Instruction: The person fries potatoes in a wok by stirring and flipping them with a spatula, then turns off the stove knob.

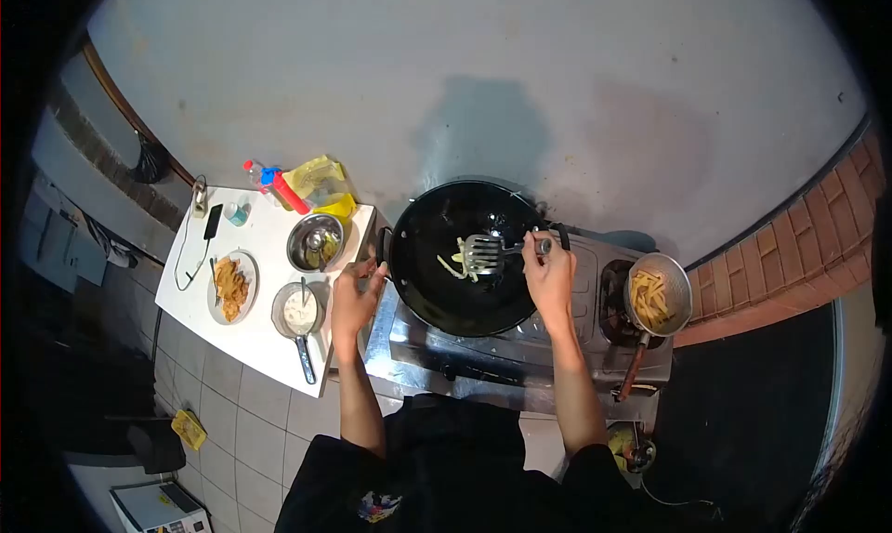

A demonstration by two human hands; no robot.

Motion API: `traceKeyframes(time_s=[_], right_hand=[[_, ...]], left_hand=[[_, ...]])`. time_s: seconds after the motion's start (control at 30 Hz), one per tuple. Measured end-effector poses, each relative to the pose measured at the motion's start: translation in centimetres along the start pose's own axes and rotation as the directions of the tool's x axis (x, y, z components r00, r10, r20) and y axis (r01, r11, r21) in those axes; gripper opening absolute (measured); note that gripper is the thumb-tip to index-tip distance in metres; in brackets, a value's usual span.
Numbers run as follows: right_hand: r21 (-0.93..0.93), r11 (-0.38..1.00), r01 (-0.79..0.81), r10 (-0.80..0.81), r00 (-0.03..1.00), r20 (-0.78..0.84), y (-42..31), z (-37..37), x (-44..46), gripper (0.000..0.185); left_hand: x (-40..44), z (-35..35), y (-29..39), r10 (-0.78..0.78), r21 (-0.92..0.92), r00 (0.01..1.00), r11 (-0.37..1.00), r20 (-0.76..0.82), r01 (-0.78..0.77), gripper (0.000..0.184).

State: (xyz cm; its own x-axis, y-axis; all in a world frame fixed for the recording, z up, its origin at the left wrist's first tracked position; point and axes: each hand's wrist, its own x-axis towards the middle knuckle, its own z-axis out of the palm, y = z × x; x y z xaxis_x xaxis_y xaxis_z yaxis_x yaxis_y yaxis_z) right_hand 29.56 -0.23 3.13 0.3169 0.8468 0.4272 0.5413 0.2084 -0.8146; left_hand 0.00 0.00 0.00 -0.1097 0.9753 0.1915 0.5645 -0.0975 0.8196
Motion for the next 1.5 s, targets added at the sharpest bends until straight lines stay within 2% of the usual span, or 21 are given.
traceKeyframes(time_s=[0.07, 0.23, 0.3, 0.37, 0.43, 0.5, 0.57, 0.67, 0.9, 1.0, 1.13, 1.37, 1.43, 1.5], right_hand=[[-0.071, 0.997, 0.042, -0.047, 0.996, -0.075, -0.5, -0.4, 0.2, 0.015], [-0.152, 0.987, 0.054, -0.063, 0.997, -0.054, 1.0, 0.1, 0.7, 0.019], [-0.050, 0.999, -0.005, 0.006, 1.000, 0.016, 1.9, 1.7, 0.5, 0.020], [-0.001, 0.999, -0.036, 0.036, 0.999, 0.016, 1.4, 1.7, 0.6, 0.020], [0.113, 0.993, -0.047, 0.056, 0.996, -0.073, 1.1, 1.3, 0.7, 0.019], [0.104, 0.994, -0.046, 0.052, 0.997, -0.064, 0.8, 0.9, 0.7, 0.019], [-0.101, 0.990, 0.100, -0.102, 0.995, -0.009, 0.0, 0.3, 0.5, 0.017], [-0.075, 0.995, 0.068, -0.068, 0.998, -0.003, 0.4, -0.2, 0.3, 0.017], [-0.120, 0.987, 0.107, -0.106, 0.994, 0.022, 1.2, 1.3, 0.7, 0.017], [0.050, 0.999, -0.018, 0.019, 0.999, -0.028, 0.1, 0.8, 1.2, 0.018], [-0.056, 0.997, 0.056, -0.057, 0.998, -0.012, -0.4, -0.4, 1.2, 0.018], [-0.089, 0.990, 0.113, -0.113, 0.994, 0.003, 2.0, 1.6, 0.7, 0.019], [0.033, 0.999, 0.018, -0.019, 1.000, 0.010, 1.1, 1.6, 0.9, 0.018], [0.081, 0.996, 0.040, -0.037, 0.999, -0.039, 0.4, 1.1, 0.9, 0.017]], left_hand=[[0.1, -0.4, 0.2, 0.017, 0.030, 1.000, 0.999, 0.003, -0.017, 0.033], [-0.5, 0.2, 0.4, 0.021, 0.018, 1.000, 1.000, -0.010, -0.020, 0.033], [-0.4, 0.2, 0.5, 0.041, 0.020, 0.999, 0.999, -0.017, -0.041, 0.033], [-0.3, 0.0, 1.0, 0.021, 0.045, 1.000, 0.999, -0.014, -0.020, 0.033], [-0.3, -0.1, 0.7, 0.019, 0.037, 1.000, 0.999, -0.011, -0.018, 0.033], [-0.2, -0.1, 0.6, 0.028, 0.024, 1.000, 0.999, -0.007, -0.028, 0.033], [-0.1, 0.0, 0.4, 0.036, 0.036, 0.999, 0.999, -0.013, -0.036, 0.032], [-0.3, -0.2, 1.3, -0.014, -0.005, 1.000, 1.000, -0.023, 0.014, 0.031], [-0.1, 0.0, 1.0, -0.010, 0.011, 1.000, 1.000, -0.005, 0.010, 0.032], [-0.2, 0.1, 0.7, -0.001, 0.044, 1.000, 0.999, -0.001, 0.001, 0.033], [-0.3, 0.0, 0.6, -0.019, 0.030, 1.000, 0.999, -0.018, 0.020, 0.034], [-0.2, 0.1, 0.8, -0.028, 0.012, 0.999, 1.000, -0.016, 0.029, 0.032], [-0.1, 0.0, 1.1, -0.021, 0.018, 1.000, 1.000, -0.001, 0.021, 0.032], [-0.2, -0.1, 1.1, -0.025, 0.019, 1.000, 1.000, 0.005, 0.025, 0.032]])
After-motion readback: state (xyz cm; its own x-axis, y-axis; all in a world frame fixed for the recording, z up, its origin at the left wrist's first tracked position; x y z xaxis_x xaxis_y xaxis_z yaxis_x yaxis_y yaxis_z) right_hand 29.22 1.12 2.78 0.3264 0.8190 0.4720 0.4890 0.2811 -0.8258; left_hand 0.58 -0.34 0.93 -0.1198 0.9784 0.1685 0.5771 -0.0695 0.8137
